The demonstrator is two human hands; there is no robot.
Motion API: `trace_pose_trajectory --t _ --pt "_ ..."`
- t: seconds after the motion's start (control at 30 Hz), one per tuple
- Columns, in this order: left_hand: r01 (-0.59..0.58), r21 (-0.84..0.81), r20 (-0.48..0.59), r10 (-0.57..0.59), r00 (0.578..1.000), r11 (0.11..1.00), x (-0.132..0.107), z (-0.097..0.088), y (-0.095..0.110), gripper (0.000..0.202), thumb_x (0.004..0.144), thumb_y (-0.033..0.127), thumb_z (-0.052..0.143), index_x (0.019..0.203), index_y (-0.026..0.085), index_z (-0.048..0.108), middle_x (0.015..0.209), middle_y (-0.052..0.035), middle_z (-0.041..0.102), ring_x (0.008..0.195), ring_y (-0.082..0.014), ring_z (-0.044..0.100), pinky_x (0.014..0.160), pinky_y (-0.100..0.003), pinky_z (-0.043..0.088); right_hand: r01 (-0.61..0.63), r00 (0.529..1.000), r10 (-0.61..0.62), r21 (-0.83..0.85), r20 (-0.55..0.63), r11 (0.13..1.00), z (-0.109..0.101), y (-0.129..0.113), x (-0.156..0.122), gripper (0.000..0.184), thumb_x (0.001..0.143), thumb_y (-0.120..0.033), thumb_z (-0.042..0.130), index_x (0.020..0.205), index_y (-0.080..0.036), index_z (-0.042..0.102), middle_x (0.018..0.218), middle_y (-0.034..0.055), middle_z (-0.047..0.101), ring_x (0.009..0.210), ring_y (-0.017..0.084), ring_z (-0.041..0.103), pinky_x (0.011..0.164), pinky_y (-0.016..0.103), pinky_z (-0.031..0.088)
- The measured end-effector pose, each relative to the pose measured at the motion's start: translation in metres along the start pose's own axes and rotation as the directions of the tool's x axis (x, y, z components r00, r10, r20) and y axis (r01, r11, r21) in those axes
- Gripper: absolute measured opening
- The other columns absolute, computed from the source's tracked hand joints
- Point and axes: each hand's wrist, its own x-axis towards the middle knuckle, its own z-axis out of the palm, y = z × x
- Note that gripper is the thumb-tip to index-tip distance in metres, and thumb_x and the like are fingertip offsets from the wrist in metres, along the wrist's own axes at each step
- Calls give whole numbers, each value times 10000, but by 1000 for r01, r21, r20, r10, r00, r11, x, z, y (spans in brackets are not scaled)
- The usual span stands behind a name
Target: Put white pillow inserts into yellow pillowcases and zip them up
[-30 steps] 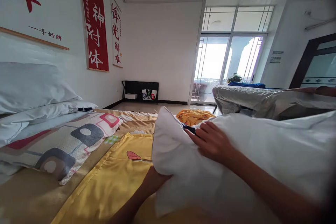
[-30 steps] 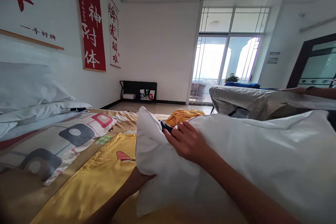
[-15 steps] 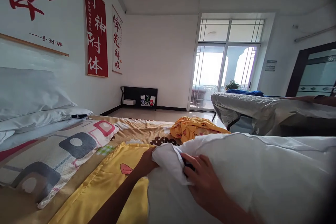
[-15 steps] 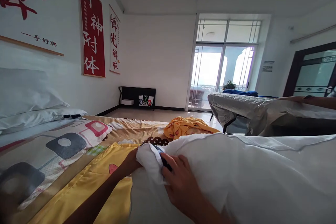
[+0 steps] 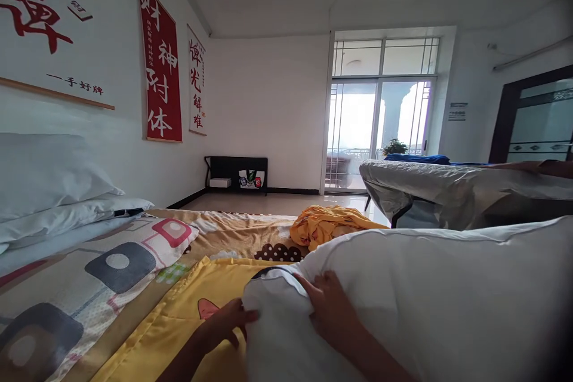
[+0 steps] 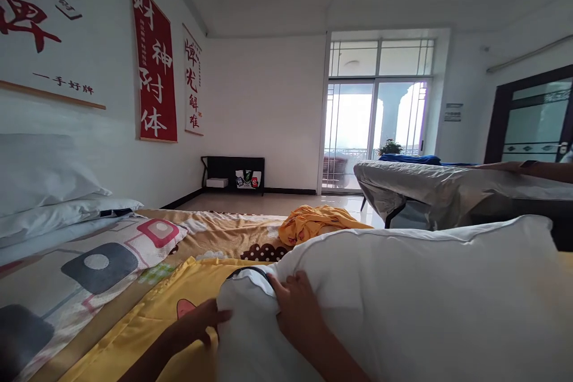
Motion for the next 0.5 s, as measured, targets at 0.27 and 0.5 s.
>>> trace_pose_trajectory --t 0.27,0.5 --pt "38 -332 -28 -51 998 943 -2 40 11 480 579 445 793 922 131 679 866 -95 689 680 -179 625 587 -251 487 -51 942 143 293 -303 955 -20 37 15 340 565 -37 365 688 -219 626 640 1 647 672 173 567 749 278 349" --pt "-129 -593 -306 -73 949 795 59 59 94 160 697 266 624 759 121 654 690 -76 666 694 -233 642 763 -371 515 47 710 63 136 -701 990 -2 67 0 338 560 -32 392 727 -207 628 676 13 566 690 174 509 821 359 340"
